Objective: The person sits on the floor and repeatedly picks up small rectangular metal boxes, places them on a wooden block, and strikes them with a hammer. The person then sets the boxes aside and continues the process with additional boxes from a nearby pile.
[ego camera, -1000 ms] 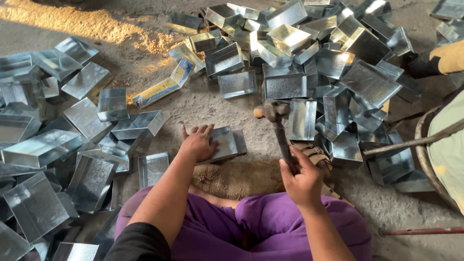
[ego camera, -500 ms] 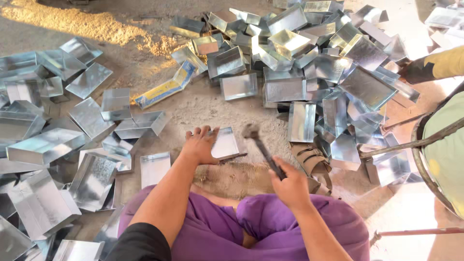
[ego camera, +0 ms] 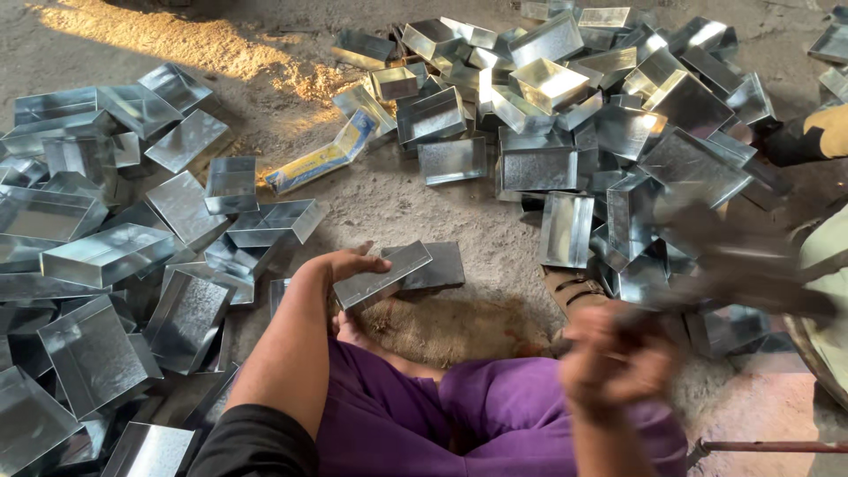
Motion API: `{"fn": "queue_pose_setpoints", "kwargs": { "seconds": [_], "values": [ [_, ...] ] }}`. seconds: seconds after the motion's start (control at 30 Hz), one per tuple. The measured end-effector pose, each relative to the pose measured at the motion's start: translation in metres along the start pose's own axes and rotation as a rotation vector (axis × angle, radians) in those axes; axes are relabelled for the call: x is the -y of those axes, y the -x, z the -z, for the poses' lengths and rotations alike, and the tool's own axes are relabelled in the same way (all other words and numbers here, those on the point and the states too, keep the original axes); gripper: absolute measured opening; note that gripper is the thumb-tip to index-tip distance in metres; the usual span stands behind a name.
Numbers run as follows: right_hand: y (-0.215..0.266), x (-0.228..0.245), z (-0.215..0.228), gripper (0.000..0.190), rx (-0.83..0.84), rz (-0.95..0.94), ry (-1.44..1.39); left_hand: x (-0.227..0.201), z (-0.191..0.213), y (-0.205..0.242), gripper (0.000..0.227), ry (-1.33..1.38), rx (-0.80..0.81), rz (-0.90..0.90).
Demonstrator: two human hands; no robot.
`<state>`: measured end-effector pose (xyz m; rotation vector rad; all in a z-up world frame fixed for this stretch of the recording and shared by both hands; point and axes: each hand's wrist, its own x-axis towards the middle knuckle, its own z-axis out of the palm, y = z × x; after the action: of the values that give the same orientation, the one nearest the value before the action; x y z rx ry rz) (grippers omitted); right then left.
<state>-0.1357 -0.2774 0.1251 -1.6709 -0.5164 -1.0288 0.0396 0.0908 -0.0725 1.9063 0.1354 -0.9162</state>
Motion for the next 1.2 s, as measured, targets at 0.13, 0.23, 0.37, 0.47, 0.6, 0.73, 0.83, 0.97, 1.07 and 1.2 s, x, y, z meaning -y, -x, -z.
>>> {"fn": "queue_pose_setpoints", "kwargs": {
  "seconds": [0.13,0.23,0.37,0.47,0.6,0.73,0.83,0.97,1.07,1.2],
  "values": [
    [0.056,-0.035,-0.038,0.024,0.336,-0.277,0.24,0.0,0.0,-0.004,0.133,-0.045,0.01,-0.007],
    [0.074,-0.05,-0.037,0.042,0.464,-0.656,0.438,-0.009,0.002,0.01,0.134,-0.054,-0.007,-0.035],
    [0.067,-0.058,-0.026,0.039,0.316,-0.602,0.332,-0.033,-0.014,0.03,0.139,-0.227,-0.116,-0.141],
    [0.057,-0.056,-0.021,0.038,0.29,-0.591,0.311,-0.053,-0.034,0.043,0.131,-0.654,-0.324,-0.21],
    [0.054,-0.047,-0.017,0.036,0.27,-0.558,0.28,-0.067,-0.051,0.052,0.124,-0.936,-0.426,-0.259],
    [0.054,-0.05,-0.015,0.031,0.304,-0.46,0.297,-0.072,-0.052,0.051,0.125,-0.925,-0.425,-0.281],
    [0.061,-0.059,-0.022,0.031,0.347,-0.381,0.349,-0.075,-0.051,0.05,0.126,-0.923,-0.427,-0.283],
    [0.076,-0.076,-0.028,0.038,0.606,-0.571,0.468,-0.074,-0.054,0.054,0.126,-0.933,-0.43,-0.27],
    [0.079,-0.085,-0.027,0.041,0.584,-0.807,0.465,-0.082,-0.056,0.057,0.131,-0.965,-0.377,-0.164],
    [0.079,-0.094,-0.02,0.048,0.515,-0.814,0.417,-0.097,-0.079,0.051,0.109,-0.743,-0.432,-0.017]
  ]
}}
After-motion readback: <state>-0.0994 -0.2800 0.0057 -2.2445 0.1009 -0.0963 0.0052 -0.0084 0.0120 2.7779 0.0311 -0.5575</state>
